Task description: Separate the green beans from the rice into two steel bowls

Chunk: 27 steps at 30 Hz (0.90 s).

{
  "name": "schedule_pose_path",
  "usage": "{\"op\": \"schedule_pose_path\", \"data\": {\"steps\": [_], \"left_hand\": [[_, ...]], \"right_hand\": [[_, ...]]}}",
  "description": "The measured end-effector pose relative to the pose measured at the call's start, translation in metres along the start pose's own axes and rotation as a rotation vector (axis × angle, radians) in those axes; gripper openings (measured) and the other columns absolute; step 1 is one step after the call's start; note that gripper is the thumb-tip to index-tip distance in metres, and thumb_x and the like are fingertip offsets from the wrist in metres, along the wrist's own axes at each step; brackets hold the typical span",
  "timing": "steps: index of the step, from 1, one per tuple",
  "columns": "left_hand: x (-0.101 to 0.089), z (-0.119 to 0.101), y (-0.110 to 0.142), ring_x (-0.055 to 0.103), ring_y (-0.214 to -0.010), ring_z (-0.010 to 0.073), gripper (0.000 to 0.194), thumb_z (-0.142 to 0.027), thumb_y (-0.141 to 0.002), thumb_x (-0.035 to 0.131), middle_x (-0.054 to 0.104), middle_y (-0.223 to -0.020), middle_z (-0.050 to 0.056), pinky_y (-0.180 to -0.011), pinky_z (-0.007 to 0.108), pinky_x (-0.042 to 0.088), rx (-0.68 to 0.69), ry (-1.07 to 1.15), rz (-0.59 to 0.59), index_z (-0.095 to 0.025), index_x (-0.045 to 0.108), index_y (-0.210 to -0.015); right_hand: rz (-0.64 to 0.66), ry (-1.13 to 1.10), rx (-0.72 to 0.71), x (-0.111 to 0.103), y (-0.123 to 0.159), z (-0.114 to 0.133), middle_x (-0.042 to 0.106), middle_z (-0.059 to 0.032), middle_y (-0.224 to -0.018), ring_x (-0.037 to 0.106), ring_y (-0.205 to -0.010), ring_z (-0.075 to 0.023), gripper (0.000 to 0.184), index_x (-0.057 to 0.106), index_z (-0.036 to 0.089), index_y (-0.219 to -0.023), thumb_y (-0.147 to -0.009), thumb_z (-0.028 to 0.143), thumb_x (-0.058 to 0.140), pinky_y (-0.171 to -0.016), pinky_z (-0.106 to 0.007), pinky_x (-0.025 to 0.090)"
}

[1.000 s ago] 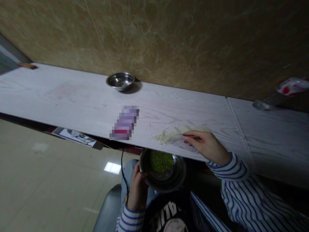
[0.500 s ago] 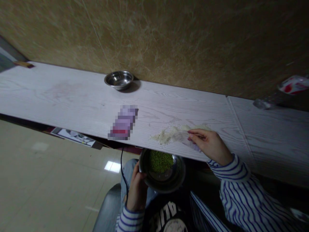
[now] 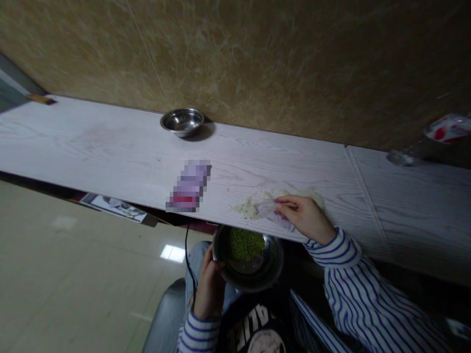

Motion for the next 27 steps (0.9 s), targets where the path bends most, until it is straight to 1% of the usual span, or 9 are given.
{"op": "schedule_pose_path", "data": {"steps": [6,9,15,21,27], "left_hand": [[0.003,0.0,0.0,0.059,-0.111,0.0301,0.049,-0.022,-0.068,0.064,0.071,-0.11,0.005,-0.09,0.038,0.046,-0.008,0.008,-0.004,-0.023,0.068,-0.117],[0.003,0.001,0.0,0.06,-0.109,0.0297,0.05,-0.021,-0.068,0.063,0.071,-0.111,0.006,-0.087,0.038,0.047,-0.016,0.014,-0.002,-0.023,0.067,-0.118],[0.002,0.002,0.001,0.061,-0.106,0.0296,0.046,-0.023,-0.068,0.064,0.071,-0.109,0.004,-0.083,0.037,0.048,-0.06,0.009,-0.017,-0.024,0.067,-0.113],[0.003,0.003,0.0,0.059,-0.112,0.0285,0.046,-0.023,-0.067,0.064,0.071,-0.112,0.004,-0.089,0.036,0.046,-0.043,0.029,0.004,-0.025,0.068,-0.114],[0.004,0.003,0.002,0.059,-0.114,0.0321,0.045,-0.024,-0.067,0.064,0.071,-0.113,0.005,-0.091,0.042,0.047,-0.038,0.022,0.006,-0.025,0.068,-0.112]], "right_hand": [[0.015,-0.039,-0.015,-0.001,0.005,0.003,0.077,-0.0075,-0.074,0.072,-0.062,-0.0176,0.016,0.074,0.015,-0.093,-0.082,0.018,0.063,-0.057,-0.027,0.058],[0.01,-0.046,-0.026,-0.004,0.008,0.002,0.078,-0.0085,-0.076,0.072,-0.064,-0.0178,0.017,0.074,0.014,-0.093,-0.082,0.018,0.062,-0.058,-0.027,0.058],[-0.028,-0.033,-0.018,-0.012,0.01,-0.002,0.077,-0.0076,-0.075,0.073,-0.064,-0.0183,0.017,0.075,0.015,-0.093,-0.082,0.018,0.062,-0.058,-0.028,0.059],[0.008,0.012,0.01,-0.006,0.013,0.002,0.077,-0.0086,-0.075,0.073,-0.065,-0.0194,0.018,0.075,0.014,-0.092,-0.081,0.018,0.062,-0.058,-0.028,0.059],[0.031,0.009,-0.045,-0.005,0.017,0.006,0.077,-0.0087,-0.073,0.072,-0.063,-0.0182,0.02,0.075,0.013,-0.092,-0.08,0.02,0.061,-0.057,-0.027,0.058]]}}
Point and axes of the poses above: each hand's wrist, its own y-axis away from the middle knuckle, its own x-axis out of the palm, z = x × y, the point moved 6 cm from there along -y, towards the middle knuckle
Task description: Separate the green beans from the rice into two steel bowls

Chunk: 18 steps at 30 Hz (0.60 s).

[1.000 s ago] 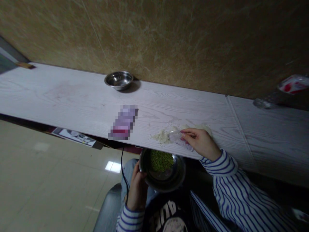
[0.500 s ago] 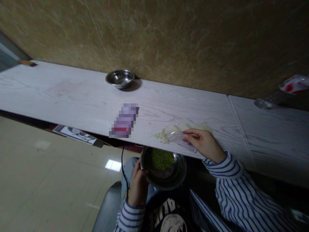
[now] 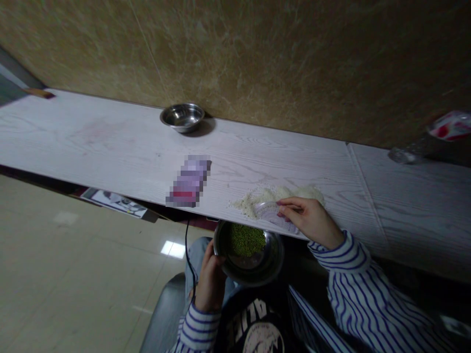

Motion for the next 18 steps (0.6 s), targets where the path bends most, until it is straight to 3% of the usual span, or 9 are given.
{"op": "schedule_pose_path", "data": {"steps": [18], "left_hand": [[-0.001,0.0,0.0014,0.059,-0.114,0.0303,0.048,-0.022,-0.069,0.064,0.071,-0.112,0.005,-0.09,0.038,0.048,0.023,0.001,0.002,-0.024,0.067,-0.117]], "right_hand": [[0.024,0.033,0.038,0.0009,0.004,-0.0046,0.078,-0.0095,-0.077,0.074,-0.069,-0.0204,0.021,0.075,0.013,-0.096,-0.082,0.021,0.061,-0.059,-0.028,0.059]]}}
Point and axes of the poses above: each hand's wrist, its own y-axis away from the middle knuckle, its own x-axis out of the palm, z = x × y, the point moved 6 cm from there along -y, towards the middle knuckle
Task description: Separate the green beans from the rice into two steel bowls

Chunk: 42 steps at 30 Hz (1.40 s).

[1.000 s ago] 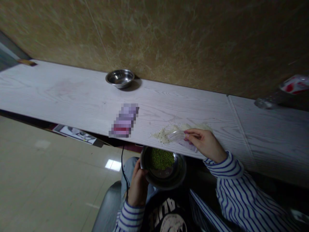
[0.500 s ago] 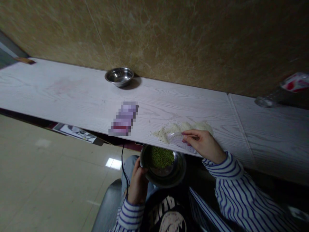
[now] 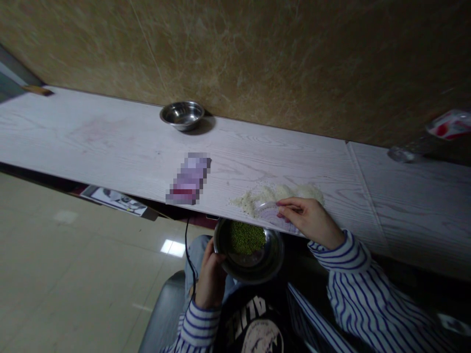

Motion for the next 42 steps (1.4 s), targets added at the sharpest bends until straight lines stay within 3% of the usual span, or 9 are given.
{"op": "schedule_pose_path", "data": {"steps": [11,19,29,42], "left_hand": [[0.002,-0.001,0.0,0.059,-0.114,0.0297,0.046,-0.021,-0.069,0.064,0.07,-0.116,0.005,-0.095,0.041,0.046,0.009,0.003,0.042,-0.025,0.067,-0.115],[-0.001,0.001,-0.001,0.06,-0.111,0.0292,0.047,-0.021,-0.068,0.064,0.07,-0.109,0.004,-0.092,0.04,0.046,-0.007,0.01,0.041,-0.025,0.067,-0.115],[-0.002,0.002,0.0,0.058,-0.114,0.0279,0.043,-0.022,-0.071,0.064,0.07,-0.112,0.003,-0.09,0.037,0.047,-0.004,-0.007,0.04,-0.026,0.069,-0.113],[0.001,-0.001,0.001,0.06,-0.11,0.0266,0.042,-0.022,-0.07,0.063,0.071,-0.112,0.003,-0.089,0.036,0.048,0.017,-0.003,0.027,-0.025,0.069,-0.111]], "right_hand": [[-0.001,-0.014,-0.05,0.003,0.015,-0.005,0.078,-0.0094,-0.08,0.075,-0.073,-0.0215,0.023,0.075,0.015,-0.096,-0.083,0.025,0.061,-0.068,-0.031,0.061],[-0.066,-0.033,-0.04,-0.008,0.011,-0.007,0.078,-0.0094,-0.078,0.075,-0.073,-0.0225,0.021,0.075,0.015,-0.094,-0.081,0.025,0.061,-0.068,-0.032,0.061],[-0.006,-0.008,-0.064,0.007,0.013,-0.005,0.078,-0.0103,-0.083,0.075,-0.076,-0.0225,0.024,0.074,0.014,-0.098,-0.083,0.026,0.06,-0.072,-0.035,0.061],[-0.074,0.04,-0.043,-0.007,0.007,-0.001,0.079,-0.01,-0.081,0.076,-0.076,-0.0224,0.023,0.075,0.012,-0.098,-0.083,0.021,0.06,-0.073,-0.033,0.061]]}}
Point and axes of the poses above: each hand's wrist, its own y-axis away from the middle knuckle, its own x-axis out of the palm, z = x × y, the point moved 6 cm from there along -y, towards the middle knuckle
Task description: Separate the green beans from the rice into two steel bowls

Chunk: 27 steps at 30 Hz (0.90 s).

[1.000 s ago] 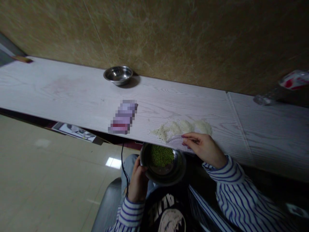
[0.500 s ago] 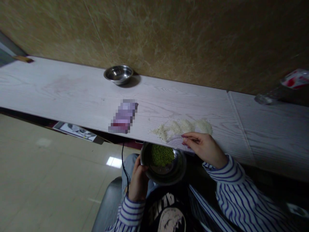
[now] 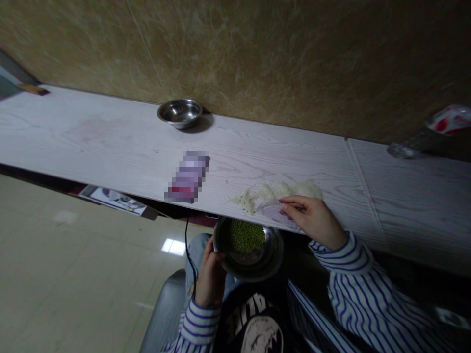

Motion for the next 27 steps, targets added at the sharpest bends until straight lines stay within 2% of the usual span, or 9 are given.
{"op": "schedule_pose_path", "data": {"steps": [8,22,27], "left_hand": [[-0.0002,0.0003,0.0006,0.06,-0.111,0.0284,0.046,-0.021,-0.07,0.062,0.071,-0.112,0.005,-0.09,0.04,0.048,-0.016,0.009,-0.016,-0.025,0.067,-0.115],[0.0007,-0.0015,0.0018,0.061,-0.109,0.0274,0.04,-0.021,-0.071,0.06,0.07,-0.109,0.003,-0.092,0.039,0.048,-0.009,-0.036,-0.004,-0.026,0.068,-0.11],[0.0012,-0.0021,0.0018,0.061,-0.112,0.0274,0.044,-0.021,-0.071,0.061,0.07,-0.115,0.004,-0.094,0.04,0.048,0.001,-0.013,-0.001,-0.025,0.067,-0.115]], "right_hand": [[0.059,-0.017,-0.027,0.0102,0.0012,0.0053,0.078,-0.0093,-0.08,0.076,-0.074,-0.0215,0.022,0.075,0.014,-0.097,-0.083,0.022,0.06,-0.071,-0.032,0.061],[0.028,-0.045,-0.046,0.0095,0.0035,0.0009,0.079,-0.0092,-0.08,0.076,-0.074,-0.0218,0.021,0.076,0.015,-0.096,-0.083,0.024,0.062,-0.071,-0.032,0.062],[0.049,-0.033,-0.041,0.0107,0.0039,0.0035,0.079,-0.0099,-0.083,0.076,-0.077,-0.0222,0.022,0.075,0.015,-0.097,-0.083,0.024,0.06,-0.073,-0.033,0.062]]}}
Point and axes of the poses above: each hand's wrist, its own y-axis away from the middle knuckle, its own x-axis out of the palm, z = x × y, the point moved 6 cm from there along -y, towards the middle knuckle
